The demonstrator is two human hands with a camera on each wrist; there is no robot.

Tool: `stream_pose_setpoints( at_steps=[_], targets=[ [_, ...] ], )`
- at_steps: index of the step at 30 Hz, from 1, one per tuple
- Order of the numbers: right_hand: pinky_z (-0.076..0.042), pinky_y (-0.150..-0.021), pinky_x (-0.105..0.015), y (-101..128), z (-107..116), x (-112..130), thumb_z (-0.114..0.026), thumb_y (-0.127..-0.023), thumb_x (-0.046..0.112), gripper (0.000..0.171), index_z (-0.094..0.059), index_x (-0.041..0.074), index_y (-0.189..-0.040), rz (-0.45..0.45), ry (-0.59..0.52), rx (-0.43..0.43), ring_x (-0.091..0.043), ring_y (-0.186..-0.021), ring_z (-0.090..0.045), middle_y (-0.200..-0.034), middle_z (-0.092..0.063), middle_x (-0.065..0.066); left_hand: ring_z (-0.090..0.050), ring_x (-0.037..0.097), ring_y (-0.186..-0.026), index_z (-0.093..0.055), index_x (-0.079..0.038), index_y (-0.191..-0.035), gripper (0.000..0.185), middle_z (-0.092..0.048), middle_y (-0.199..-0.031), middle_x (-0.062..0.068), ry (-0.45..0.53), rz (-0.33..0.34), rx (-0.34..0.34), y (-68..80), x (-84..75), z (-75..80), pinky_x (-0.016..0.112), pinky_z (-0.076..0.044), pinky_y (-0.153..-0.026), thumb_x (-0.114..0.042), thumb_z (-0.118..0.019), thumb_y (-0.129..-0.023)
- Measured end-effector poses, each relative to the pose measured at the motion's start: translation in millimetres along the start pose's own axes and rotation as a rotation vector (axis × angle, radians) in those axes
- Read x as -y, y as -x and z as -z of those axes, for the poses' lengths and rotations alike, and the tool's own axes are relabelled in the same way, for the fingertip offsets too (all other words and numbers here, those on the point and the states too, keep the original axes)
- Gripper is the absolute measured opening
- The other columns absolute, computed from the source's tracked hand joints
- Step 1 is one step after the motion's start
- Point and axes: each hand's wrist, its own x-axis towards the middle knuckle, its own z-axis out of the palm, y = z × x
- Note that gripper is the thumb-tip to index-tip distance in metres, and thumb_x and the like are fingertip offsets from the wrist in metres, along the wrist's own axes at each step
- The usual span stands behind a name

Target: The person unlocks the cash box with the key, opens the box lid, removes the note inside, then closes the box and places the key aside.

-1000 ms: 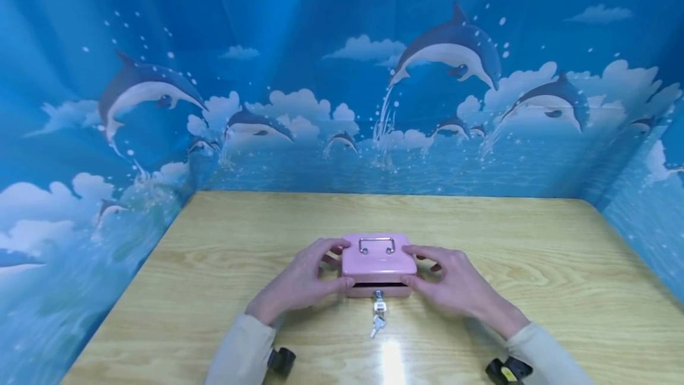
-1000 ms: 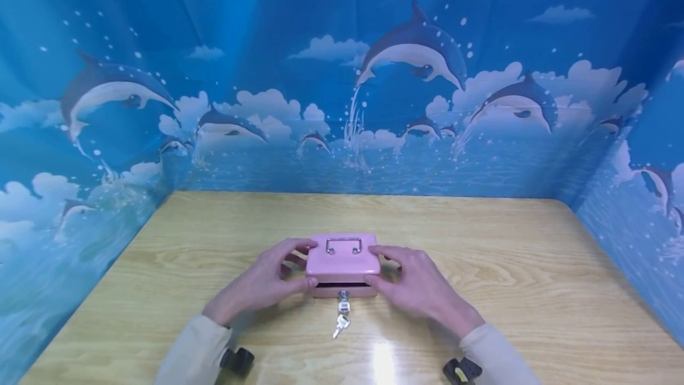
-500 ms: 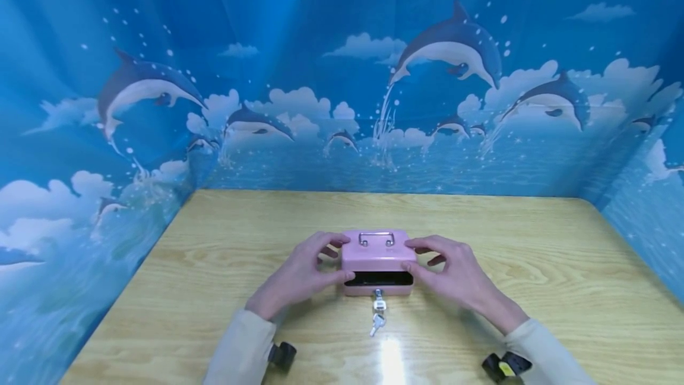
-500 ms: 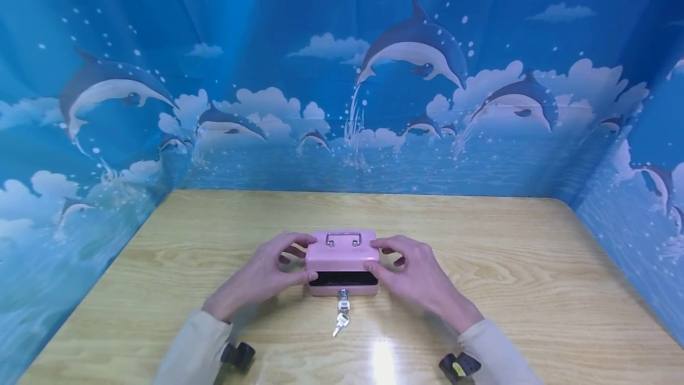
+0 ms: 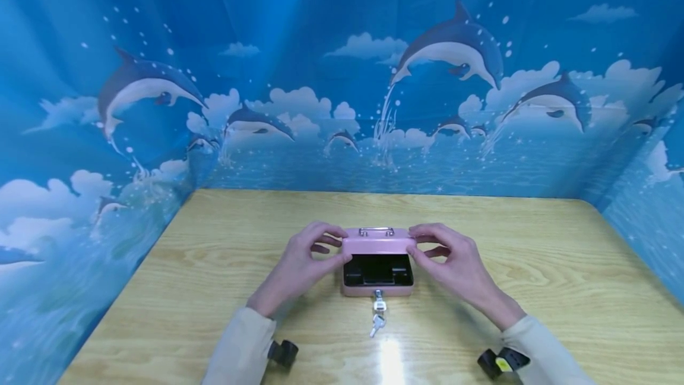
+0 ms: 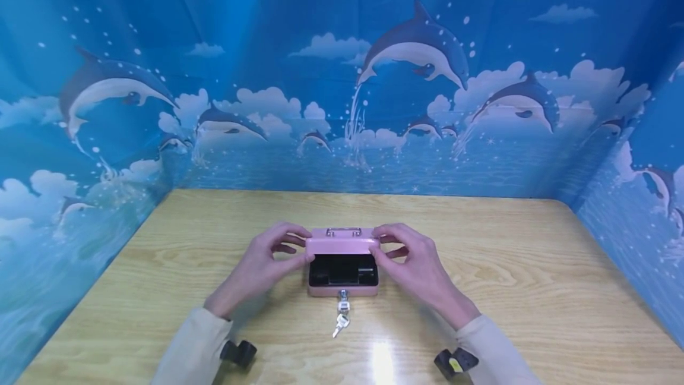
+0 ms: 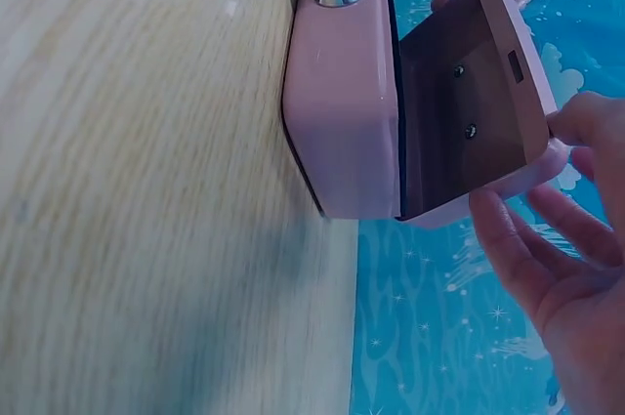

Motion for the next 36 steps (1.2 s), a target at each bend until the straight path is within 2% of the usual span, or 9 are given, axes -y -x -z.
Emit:
stream_pose_setpoints(
  at_steps=[7, 13, 20, 25, 32, 36],
  targets=[
    [-0.063, -0.069, -0.023, -0.9, 2.0, -3.0, -0.078, -0.083, -0.007, 0.025, -0.076, 0.009, -0.102, 0.062, 0.029, -0.023, -0.002, -0.101, -0.068, -0.112, -0.073, -0.013, -0.068, 0.013, -0.111, -0.066, -0.026, -0.120, 0.031, -0.065, -0.123, -0.008, 0.038, 0.007, -0.022, -1.6, -1.4, -1.0, 0.042, -0.059, -0.097, -0.025, -0.078, -0.092],
    [-0.063, -0.071, -0.023, -1.3, 2.7, -4.8, -0.078, -0.084, -0.006, 0.028, -0.077, 0.008, -0.108, 0.054, 0.032, -0.024, -0.003, -0.100, -0.067, -0.109, -0.071, -0.005, -0.068, 0.013, -0.111, -0.065, -0.028, -0.120, 0.027, -0.065, -0.122, -0.008, 0.061, 0.025, -0.059, -3.7, -2.8, -2.9, 0.038, -0.058, -0.098, -0.030, -0.075, -0.094],
    [-0.063, -0.074, -0.024, -1.4, 2.3, -6.0, -0.078, -0.084, -0.005, 0.035, -0.075, 0.006, -0.117, 0.014, 0.031, -0.010, -0.003, -0.098, -0.068, -0.112, -0.071, -0.005, -0.072, 0.018, -0.107, -0.069, -0.017, -0.119, 0.026, -0.067, -0.122, 0.001, 0.088, -0.082, -0.102, -5.9, -0.7, -4.1, 0.032, -0.061, -0.094, -0.015, -0.074, -0.094],
    [-0.063, -0.075, -0.022, -1.7, 1.3, -9.5, -0.077, -0.086, -0.004, 0.042, -0.071, 0.006, -0.127, 0.026, 0.030, -0.003, 0.000, -0.099, -0.068, -0.114, -0.071, -0.008, -0.072, 0.017, -0.108, -0.070, -0.018, -0.122, 0.028, -0.068, -0.124, 0.001, 0.063, -0.119, -0.124, -8.0, 0.5, -3.8, 0.029, -0.060, -0.095, -0.013, -0.072, -0.095],
    [-0.063, -0.075, -0.022, -5.4, 1.1, -9.4, -0.077, -0.087, -0.002, 0.048, -0.067, 0.009, -0.133, 0.003, 0.024, 0.012, -0.025, -0.104, -0.072, -0.121, -0.070, -0.010, -0.071, 0.014, -0.112, -0.067, -0.022, -0.131, 0.033, -0.067, -0.131, -0.002, 0.036, -0.118, -0.121, -10.7, 1.3, -2.1, 0.029, -0.059, -0.097, -0.017, -0.069, -0.098],
    [-0.063, -0.077, -0.024, -6.8, 0.5, -8.7, -0.077, -0.087, 0.000, 0.053, -0.065, 0.012, -0.137, -0.039, 0.016, 0.022, -0.028, -0.110, -0.070, -0.127, -0.069, -0.010, -0.069, 0.016, -0.116, -0.062, -0.025, -0.137, 0.043, -0.063, -0.138, -0.003, 0.042, -0.100, -0.094, -11.5, 2.9, -1.5, 0.035, -0.058, -0.100, -0.018, -0.072, -0.096]
  ],
)
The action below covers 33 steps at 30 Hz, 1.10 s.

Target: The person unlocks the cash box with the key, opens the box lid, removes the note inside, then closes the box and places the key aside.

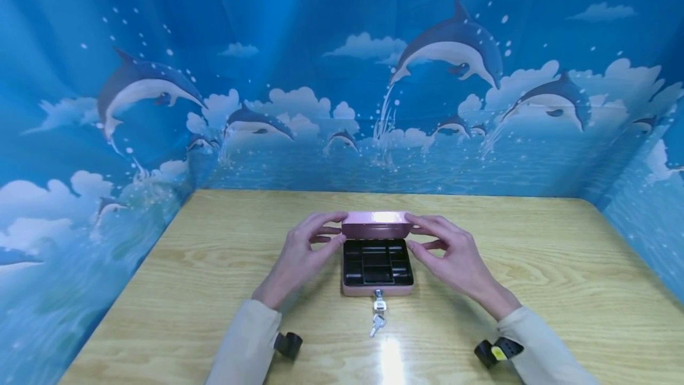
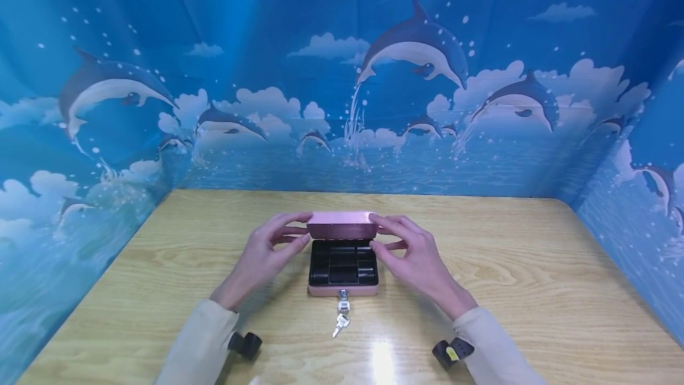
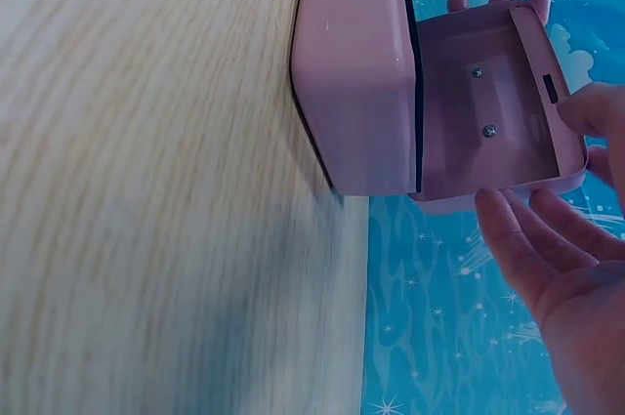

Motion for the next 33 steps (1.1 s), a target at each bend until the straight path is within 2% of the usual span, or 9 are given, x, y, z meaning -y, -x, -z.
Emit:
stream_pose_setpoints(
  at_steps=[6, 12, 20, 25, 29, 33],
  targets=[
    [-0.063, -0.080, -0.027, -1.2, -0.7, -1.7, -0.076, -0.089, 0.003, 0.059, -0.058, 0.014, -0.145, -0.044, -0.014, 0.035, -0.031, -0.112, -0.070, -0.134, -0.065, -0.014, -0.067, 0.019, -0.122, -0.055, -0.035, -0.144, 0.057, -0.057, -0.145, -0.007, 0.016, 0.059, 0.040, -2.4, 3.6, -0.7, 0.033, -0.058, -0.100, -0.018, -0.074, -0.094],
    [-0.063, -0.083, -0.029, -3.3, -1.3, -1.9, -0.076, -0.091, 0.007, 0.068, -0.049, 0.019, -0.152, -0.089, -0.013, 0.075, -0.034, -0.117, -0.068, -0.137, -0.062, -0.017, -0.064, 0.029, -0.126, -0.047, -0.040, -0.150, 0.074, -0.053, -0.148, 0.000, 0.047, 0.084, 0.072, -3.8, 5.2, -1.3, 0.042, -0.057, -0.102, -0.012, -0.078, -0.089],
    [-0.063, -0.084, -0.030, -4.5, -2.3, -3.9, -0.075, -0.092, 0.008, 0.069, -0.046, 0.016, -0.154, -0.115, -0.010, 0.089, -0.037, -0.119, -0.067, -0.140, -0.061, -0.017, -0.066, 0.029, -0.124, -0.038, -0.046, -0.154, 0.086, -0.048, -0.151, 0.002, 0.056, 0.107, 0.097, -4.5, 8.1, -4.0, 0.044, -0.057, -0.103, -0.010, -0.079, -0.088],
    [-0.063, -0.086, -0.030, -4.7, -2.4, -3.9, -0.075, -0.092, 0.009, 0.071, -0.045, 0.016, -0.155, -0.118, -0.006, 0.097, -0.035, -0.121, -0.066, -0.143, -0.059, -0.017, -0.065, 0.028, -0.125, -0.036, -0.050, -0.153, 0.087, -0.048, -0.151, 0.001, 0.064, 0.117, 0.104, -5.2, 8.5, -4.4, 0.044, -0.056, -0.104, -0.010, -0.078, -0.088],
    [-0.063, -0.087, -0.031, -2.4, -2.0, -3.2, -0.077, -0.091, 0.012, 0.072, -0.044, 0.018, -0.155, -0.118, 0.026, 0.080, -0.032, -0.122, -0.065, -0.144, -0.058, -0.014, -0.064, 0.026, -0.125, -0.034, -0.052, -0.153, 0.090, -0.047, -0.153, 0.000, 0.059, 0.159, 0.114, -3.9, 8.7, -2.7, 0.045, -0.055, -0.105, -0.011, -0.080, -0.087],
    [-0.064, -0.083, -0.033, 0.9, -1.8, -5.1, -0.079, -0.088, 0.009, 0.060, -0.057, 0.012, -0.143, -0.044, 0.082, 0.017, -0.029, -0.115, -0.067, -0.135, -0.064, -0.012, -0.065, 0.026, -0.122, -0.036, -0.043, -0.155, 0.089, -0.050, -0.151, 0.006, 0.053, 0.219, 0.117, 0.9, 11.0, -0.2, 0.045, -0.056, -0.104, -0.016, -0.083, -0.085]
  ],
)
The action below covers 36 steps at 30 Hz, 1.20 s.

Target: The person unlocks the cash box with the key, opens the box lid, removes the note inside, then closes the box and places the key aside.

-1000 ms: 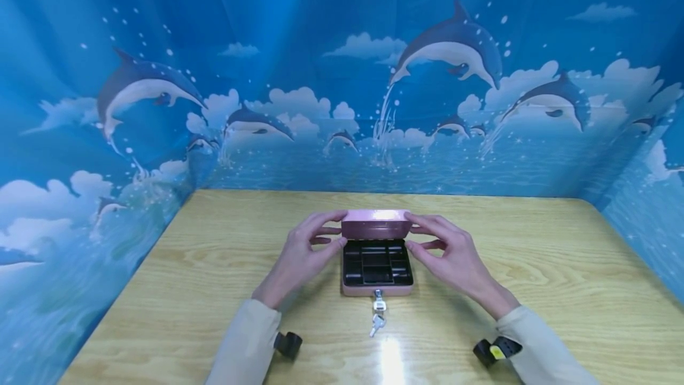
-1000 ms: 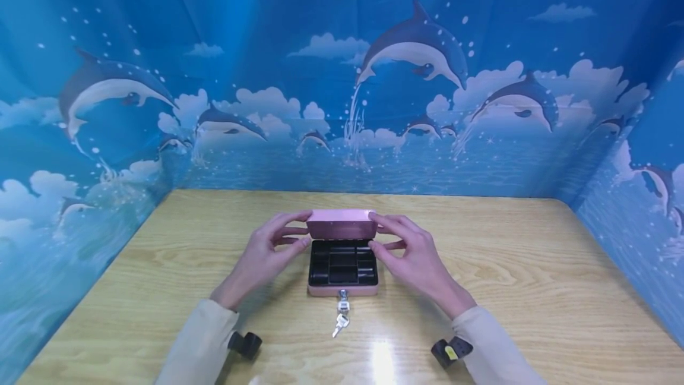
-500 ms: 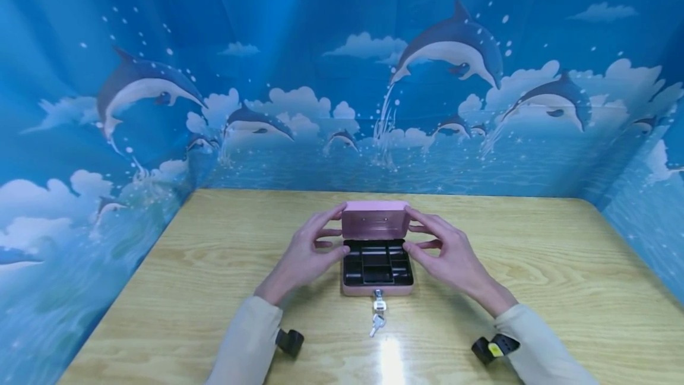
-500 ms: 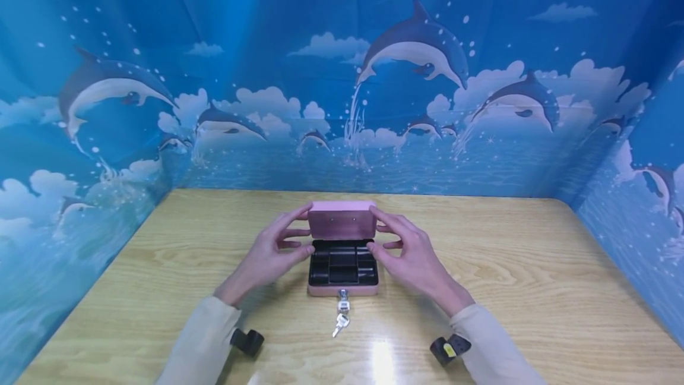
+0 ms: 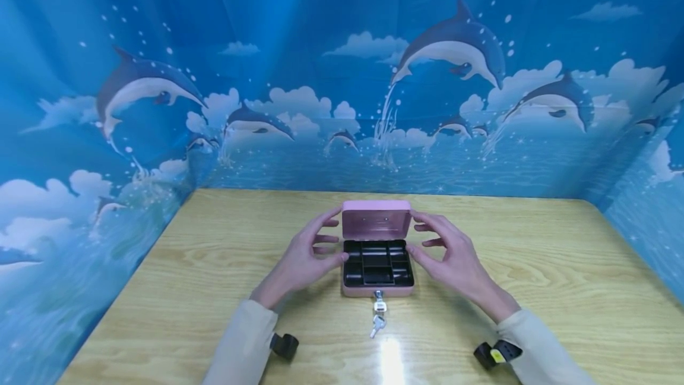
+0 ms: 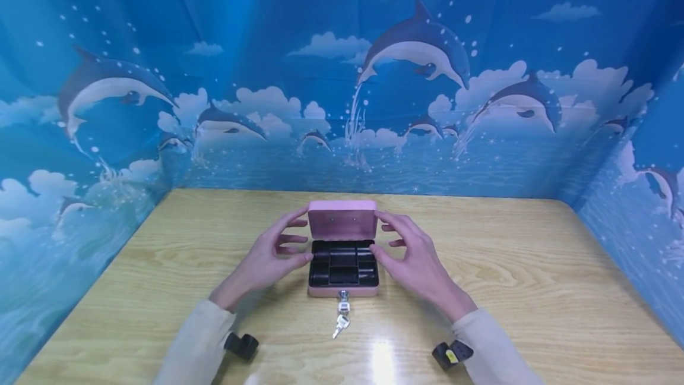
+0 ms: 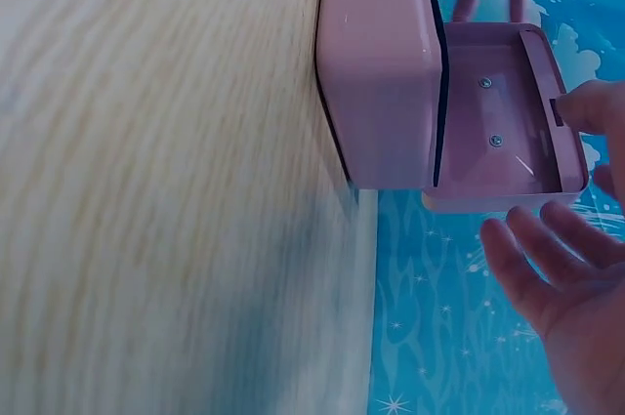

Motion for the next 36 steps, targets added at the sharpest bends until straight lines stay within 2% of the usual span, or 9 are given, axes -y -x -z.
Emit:
stream_pose_setpoints(
  at_steps=[3, 7, 10, 14, 19, 25, 36],
  targets=[
    [-0.064, -0.080, -0.035, 2.1, -0.3, -0.7, -0.080, -0.085, 0.006, 0.046, -0.067, 0.007, -0.128, 0.070, 0.030, -0.017, -0.026, -0.110, -0.068, -0.125, -0.070, -0.008, -0.065, 0.026, -0.119, -0.039, -0.031, -0.156, 0.087, -0.053, -0.146, 0.009, -0.017, 0.062, 0.029, 6.0, 3.5, 1.2, 0.041, -0.058, -0.101, -0.023, -0.086, -0.083],
    [-0.063, -0.079, -0.035, 3.1, -2.6, 1.2, -0.082, -0.084, 0.010, 0.038, -0.072, 0.009, -0.121, 0.132, 0.057, 0.047, -0.022, -0.107, -0.070, -0.119, -0.074, -0.002, -0.065, 0.025, -0.118, -0.038, -0.018, -0.156, 0.092, -0.054, -0.144, 0.010, -0.033, 0.137, 0.130, 12.8, 8.0, 1.8, 0.038, -0.059, -0.098, -0.031, -0.088, -0.080],
    [-0.063, -0.079, -0.036, 3.0, -5.7, 4.3, -0.081, -0.085, 0.012, 0.038, -0.071, 0.010, -0.122, 0.168, 0.064, 0.114, -0.022, -0.106, -0.070, -0.119, -0.074, -0.003, -0.065, 0.025, -0.117, -0.035, -0.013, -0.158, 0.098, -0.052, -0.144, 0.013, 0.002, 0.146, 0.197, 14.9, 11.0, 0.7, 0.037, -0.059, -0.098, -0.027, -0.089, -0.078],
    [-0.063, -0.083, -0.038, 1.6, -11.0, 9.3, -0.080, -0.087, 0.015, 0.036, -0.072, 0.011, -0.122, 0.172, 0.085, 0.191, -0.023, -0.108, -0.070, -0.121, -0.074, -0.003, -0.065, 0.025, -0.115, -0.032, -0.009, -0.159, 0.103, -0.050, -0.146, 0.017, 0.054, 0.141, 0.241, 15.0, 13.7, -2.0, 0.036, -0.059, -0.098, -0.020, -0.091, -0.075],
    [-0.060, -0.091, -0.043, -1.5, -18.1, 14.1, -0.078, -0.091, 0.024, 0.033, -0.073, 0.018, -0.124, 0.117, 0.183, 0.303, -0.020, -0.109, -0.069, -0.121, -0.075, 0.003, -0.065, 0.024, -0.112, -0.032, -0.009, -0.159, 0.104, -0.051, -0.145, 0.019, 0.076, 0.145, 0.254, 14.0, 15.2, -5.5, 0.035, -0.059, -0.097, -0.015, -0.091, -0.074],
    [-0.057, -0.099, -0.049, -5.6, -25.5, 15.5, -0.074, -0.094, 0.027, 0.029, -0.075, 0.021, -0.122, 0.099, 0.258, 0.399, -0.023, -0.112, -0.070, -0.121, -0.075, 0.001, -0.065, 0.023, -0.110, -0.033, -0.011, -0.158, 0.103, -0.052, -0.143, 0.018, 0.067, 0.140, 0.245, 13.5, 14.6, -6.0, 0.036, -0.060, -0.096, -0.016, -0.091, -0.074],
    [-0.061, -0.085, -0.037, -20.3, -36.5, 15.8, -0.078, -0.090, 0.020, 0.018, -0.081, 0.020, -0.108, 0.143, 0.269, 0.427, -0.014, -0.096, -0.074, -0.104, -0.079, 0.002, -0.065, 0.022, -0.111, -0.034, -0.012, -0.158, 0.102, -0.051, -0.143, 0.015, 0.079, 0.141, 0.253, 12.8, 13.1, -3.6, 0.034, -0.059, -0.096, -0.015, -0.092, -0.074]
  ],
)
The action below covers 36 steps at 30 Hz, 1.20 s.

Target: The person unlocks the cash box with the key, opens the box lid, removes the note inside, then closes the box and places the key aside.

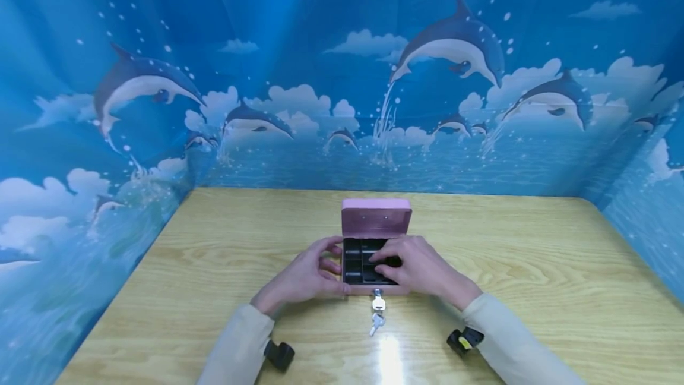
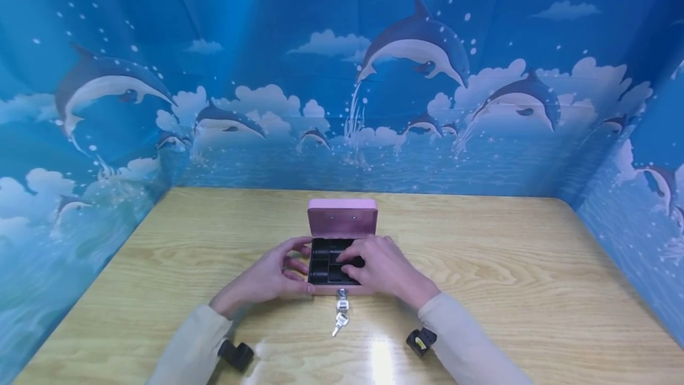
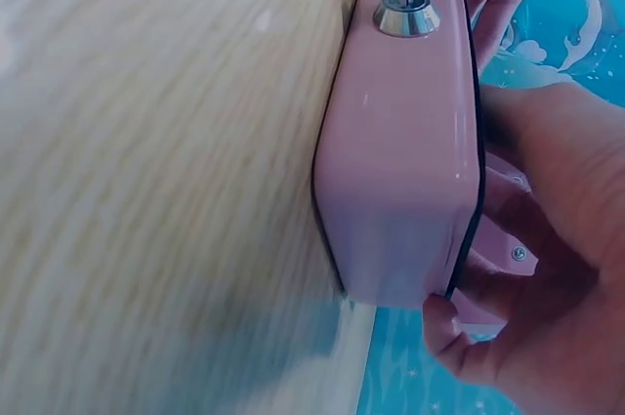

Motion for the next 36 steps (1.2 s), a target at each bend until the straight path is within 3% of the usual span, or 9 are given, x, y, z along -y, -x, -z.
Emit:
stream_pose_setpoints(
  at_steps=[10, 18, 29, 36],
  targets=[
    [-0.055, -0.073, -0.031, -3.4, 0.3, 0.9, -0.078, -0.088, 0.016, 0.014, -0.081, 0.022, -0.101, 0.033, 0.031, 0.005, -0.011, -0.085, -0.071, -0.095, -0.078, 0.005, -0.065, 0.023, -0.113, -0.035, -0.013, -0.158, 0.101, -0.051, -0.144, 0.016, 0.004, -0.001, -0.001, 0.1, -0.6, 1.5, 0.035, -0.059, -0.097, -0.015, -0.091, -0.074],
    [-0.039, -0.074, -0.031, -0.1, 1.3, 7.8, -0.080, -0.087, 0.020, 0.016, -0.080, 0.027, -0.101, -0.012, 0.087, -0.002, -0.014, -0.090, -0.069, -0.097, -0.077, 0.007, -0.065, 0.024, -0.114, -0.034, -0.015, -0.158, 0.100, -0.051, -0.145, 0.016, -0.011, 0.010, 0.008, 0.3, 0.5, 2.5, 0.037, -0.058, -0.099, -0.016, -0.091, -0.075],
    [-0.042, -0.074, -0.031, 1.5, 15.1, 15.4, -0.081, -0.086, 0.020, 0.016, -0.081, 0.028, -0.100, -0.012, 0.084, -0.038, -0.010, -0.085, -0.066, -0.092, -0.076, 0.011, -0.065, 0.022, -0.111, -0.035, -0.014, -0.157, 0.099, -0.051, -0.141, 0.017, 0.010, 0.003, 0.022, -1.5, 1.0, 1.9, 0.036, -0.059, -0.099, -0.009, -0.089, -0.075],
    [-0.044, -0.073, -0.029, 6.8, 24.9, 14.9, -0.081, -0.086, 0.017, 0.017, -0.081, 0.027, -0.100, -0.030, 0.074, -0.046, -0.006, -0.081, -0.065, -0.090, -0.075, 0.012, -0.066, 0.021, -0.110, -0.037, -0.024, -0.157, 0.094, -0.055, -0.139, 0.013, -0.032, 0.002, 0.022, -3.0, 1.5, 2.8, 0.036, -0.059, -0.097, -0.021, -0.089, -0.078]
  ],
)
